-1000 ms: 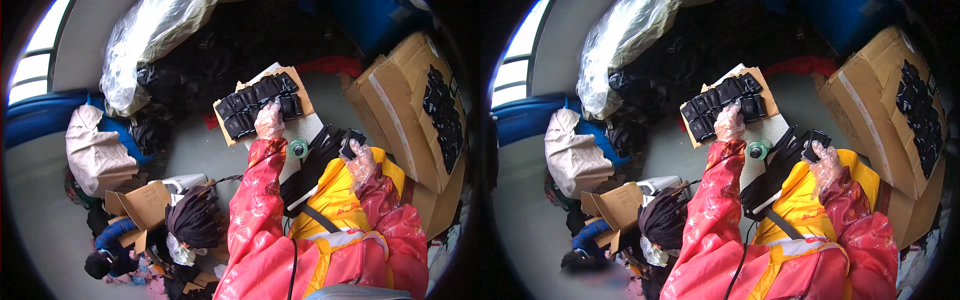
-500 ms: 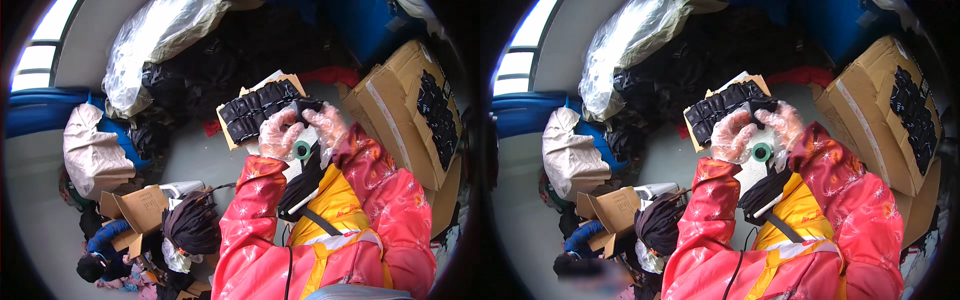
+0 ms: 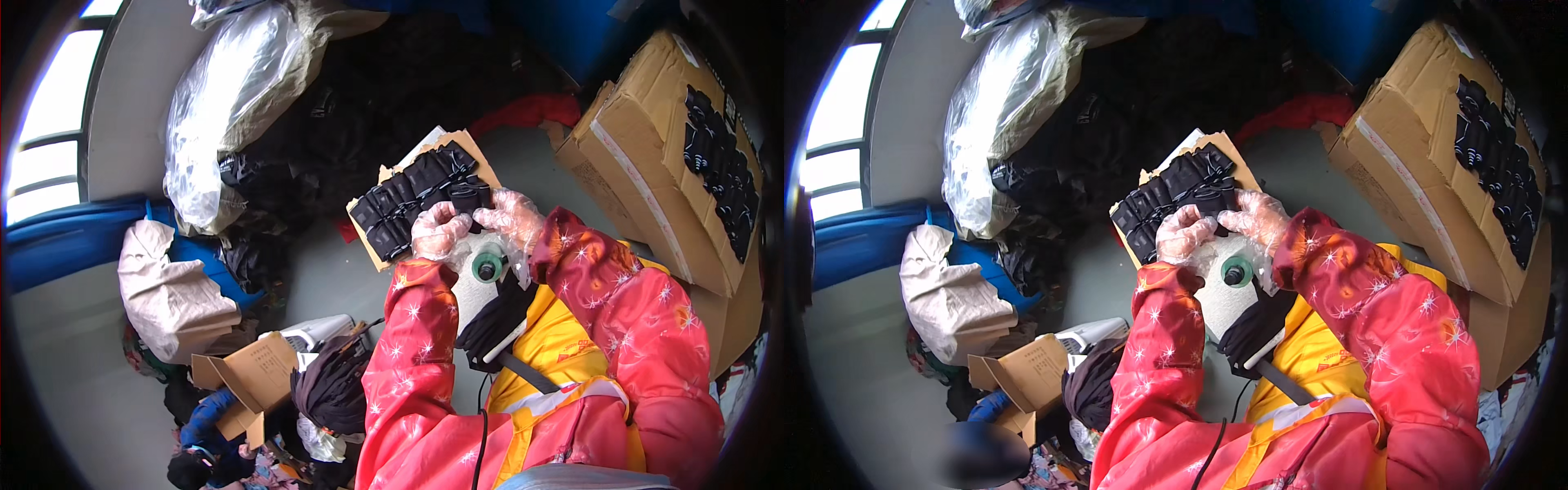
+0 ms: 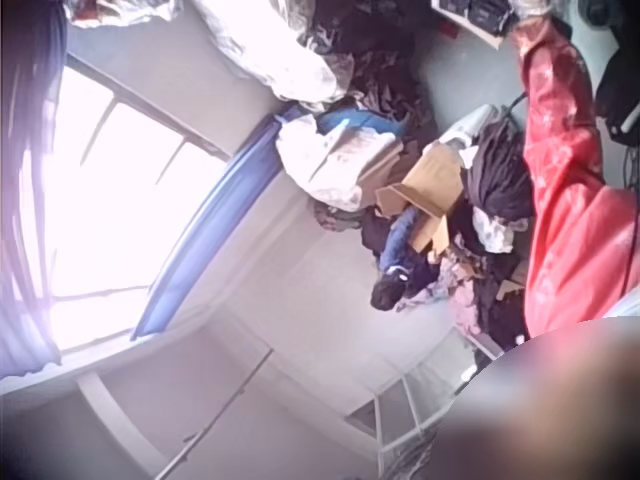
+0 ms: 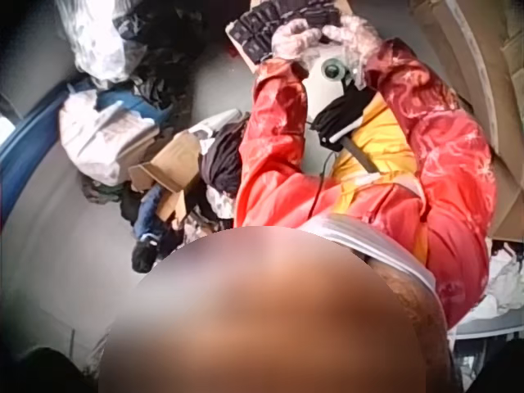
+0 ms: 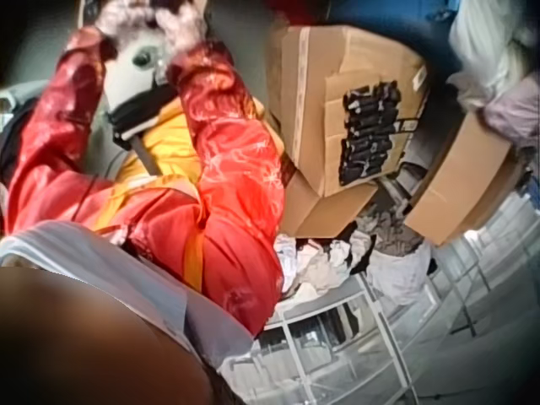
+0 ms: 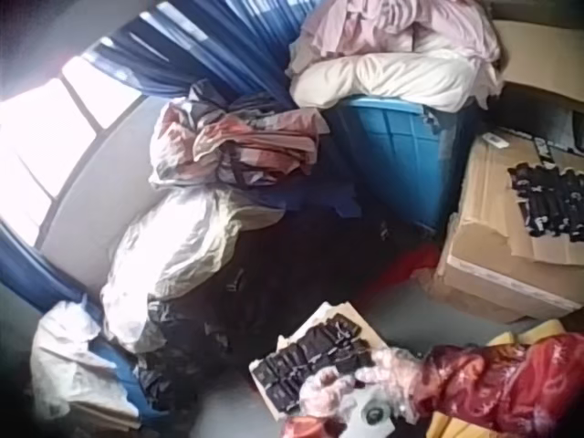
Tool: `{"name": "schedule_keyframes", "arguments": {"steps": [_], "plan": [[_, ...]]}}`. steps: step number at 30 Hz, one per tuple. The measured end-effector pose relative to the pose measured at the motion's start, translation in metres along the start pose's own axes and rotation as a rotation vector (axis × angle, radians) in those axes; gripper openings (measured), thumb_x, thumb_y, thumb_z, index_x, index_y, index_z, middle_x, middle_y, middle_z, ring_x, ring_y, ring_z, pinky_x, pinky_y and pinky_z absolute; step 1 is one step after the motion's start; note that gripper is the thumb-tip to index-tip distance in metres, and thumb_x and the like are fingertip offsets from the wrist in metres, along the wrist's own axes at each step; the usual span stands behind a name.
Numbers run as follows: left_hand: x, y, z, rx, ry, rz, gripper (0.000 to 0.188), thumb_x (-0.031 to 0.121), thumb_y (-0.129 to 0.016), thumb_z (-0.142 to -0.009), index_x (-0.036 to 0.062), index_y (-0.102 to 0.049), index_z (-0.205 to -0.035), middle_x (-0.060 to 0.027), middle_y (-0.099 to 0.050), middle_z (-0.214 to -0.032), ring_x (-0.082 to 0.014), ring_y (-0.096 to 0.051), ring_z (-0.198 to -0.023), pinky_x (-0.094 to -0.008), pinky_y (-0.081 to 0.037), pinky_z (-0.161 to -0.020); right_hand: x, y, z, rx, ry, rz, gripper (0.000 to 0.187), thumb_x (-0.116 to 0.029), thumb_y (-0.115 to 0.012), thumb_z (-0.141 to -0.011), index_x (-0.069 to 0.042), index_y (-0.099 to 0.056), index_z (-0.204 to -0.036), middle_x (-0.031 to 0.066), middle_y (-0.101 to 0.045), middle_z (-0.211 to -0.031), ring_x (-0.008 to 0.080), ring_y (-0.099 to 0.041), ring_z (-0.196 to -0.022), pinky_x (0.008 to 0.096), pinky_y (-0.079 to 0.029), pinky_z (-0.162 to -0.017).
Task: Assembling black plastic components and organizing fabric items on a production floor
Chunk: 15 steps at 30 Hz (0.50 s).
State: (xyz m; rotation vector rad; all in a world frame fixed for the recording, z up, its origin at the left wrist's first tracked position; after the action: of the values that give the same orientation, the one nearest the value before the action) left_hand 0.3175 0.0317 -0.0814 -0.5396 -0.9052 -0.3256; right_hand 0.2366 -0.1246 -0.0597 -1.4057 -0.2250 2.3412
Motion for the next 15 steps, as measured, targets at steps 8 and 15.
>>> {"name": "schedule_keyframes", "arguments": {"steps": [8, 15], "plan": [[-0.001, -0.007, -0.029, 0.171, 0.068, 0.429, 0.01, 0.002, -0.058, -0.077, 0.0083, -0.051, -0.076, 0.001, -0.047, -0.061, -0.012, -0.045, -0.048, -0.0264, -0.042, -0.047, 0.013, 0.032, -0.038, 0.084, 0.032, -0.069, 0.026, -0.006, -0.06, -0.083, 0.0, -0.06, -0.109, 0.0038, -0.064, -0.095, 0.0119, -0.06, -0.08, 0.0281, -0.05, -0.073], [0.006, 0.017, -0.074, 0.492, -0.011, -0.097, 0.02, 0.003, -0.068, -0.073, 0.0071, -0.057, -0.089, 0.0016, -0.053, -0.069, -0.0107, -0.049, -0.052, -0.0263, -0.042, -0.05, 0.038, 0.049, -0.1, 0.286, 0.204, 0.036, 0.036, -0.01, -0.072, -0.072, -0.002, -0.061, -0.106, 0.009, -0.067, -0.093, 0.0195, -0.063, -0.084, 0.0314, -0.049, -0.079]]}}
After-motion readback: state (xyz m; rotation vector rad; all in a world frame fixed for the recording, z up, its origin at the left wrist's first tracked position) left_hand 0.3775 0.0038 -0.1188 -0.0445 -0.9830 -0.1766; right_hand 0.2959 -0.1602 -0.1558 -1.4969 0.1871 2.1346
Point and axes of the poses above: each hand's wrist, its own z-axis away from the middle knuckle, its own y-axis out of the back of the hand, x = y × z, the point moved 1 cm from there along -z, towards the middle knuckle
